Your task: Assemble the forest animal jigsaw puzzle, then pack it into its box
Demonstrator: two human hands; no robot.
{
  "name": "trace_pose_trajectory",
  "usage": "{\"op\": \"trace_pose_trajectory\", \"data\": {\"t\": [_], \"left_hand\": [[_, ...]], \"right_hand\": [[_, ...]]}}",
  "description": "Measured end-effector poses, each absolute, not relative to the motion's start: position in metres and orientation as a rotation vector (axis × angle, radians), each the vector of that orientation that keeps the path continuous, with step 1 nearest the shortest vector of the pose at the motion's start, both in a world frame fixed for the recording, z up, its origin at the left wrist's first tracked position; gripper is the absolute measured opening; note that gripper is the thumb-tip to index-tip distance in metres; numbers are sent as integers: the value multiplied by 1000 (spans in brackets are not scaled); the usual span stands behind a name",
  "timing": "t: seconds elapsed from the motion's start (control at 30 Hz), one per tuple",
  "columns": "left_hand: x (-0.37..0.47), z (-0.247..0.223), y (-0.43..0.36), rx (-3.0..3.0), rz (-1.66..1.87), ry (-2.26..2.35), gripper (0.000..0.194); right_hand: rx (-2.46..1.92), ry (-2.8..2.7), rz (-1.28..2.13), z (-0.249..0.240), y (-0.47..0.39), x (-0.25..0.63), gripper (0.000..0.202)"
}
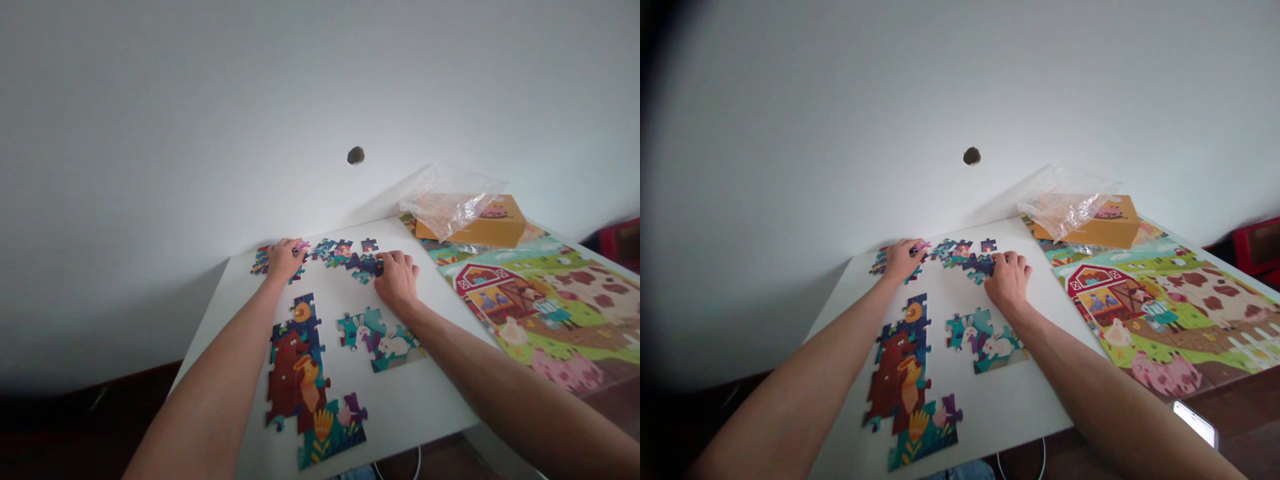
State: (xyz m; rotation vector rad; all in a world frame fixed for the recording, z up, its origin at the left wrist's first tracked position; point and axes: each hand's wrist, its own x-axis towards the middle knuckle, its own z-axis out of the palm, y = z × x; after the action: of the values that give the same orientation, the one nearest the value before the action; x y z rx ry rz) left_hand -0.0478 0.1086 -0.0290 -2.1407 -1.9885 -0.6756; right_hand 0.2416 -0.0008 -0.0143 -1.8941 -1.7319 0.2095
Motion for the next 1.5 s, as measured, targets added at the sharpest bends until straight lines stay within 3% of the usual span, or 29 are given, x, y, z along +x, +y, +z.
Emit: {"op": "trace_pose_trajectory", "data": {"t": [0.27,0.4,0.53,0.87,1.13,1.33,1.5], "left_hand": [[-39,-18,90,-2072,-988,-1785,37],[-21,5,72,-2120,-1177,-1711,26],[12,20,35,-2398,-1264,-1521,16],[36,-29,-18,-2785,-1186,-1391,22],[12,7,-48,-2611,-870,-1549,41],[-10,-6,-130,-2779,-439,-1563,99],[-25,-22,-144,-2700,-279,-1620,97]], "right_hand": [[-1647,-1862,162,-6,-4,243,44],[-1217,-2327,475,7,-13,243,31],[-952,-2621,624,17,-21,246,30],[-887,-2674,636,17,-29,248,33],[-872,-2648,630,20,-26,257,20],[-845,-2687,568,19,-34,254,27],[-756,-2702,645,15,-36,250,31]]}}
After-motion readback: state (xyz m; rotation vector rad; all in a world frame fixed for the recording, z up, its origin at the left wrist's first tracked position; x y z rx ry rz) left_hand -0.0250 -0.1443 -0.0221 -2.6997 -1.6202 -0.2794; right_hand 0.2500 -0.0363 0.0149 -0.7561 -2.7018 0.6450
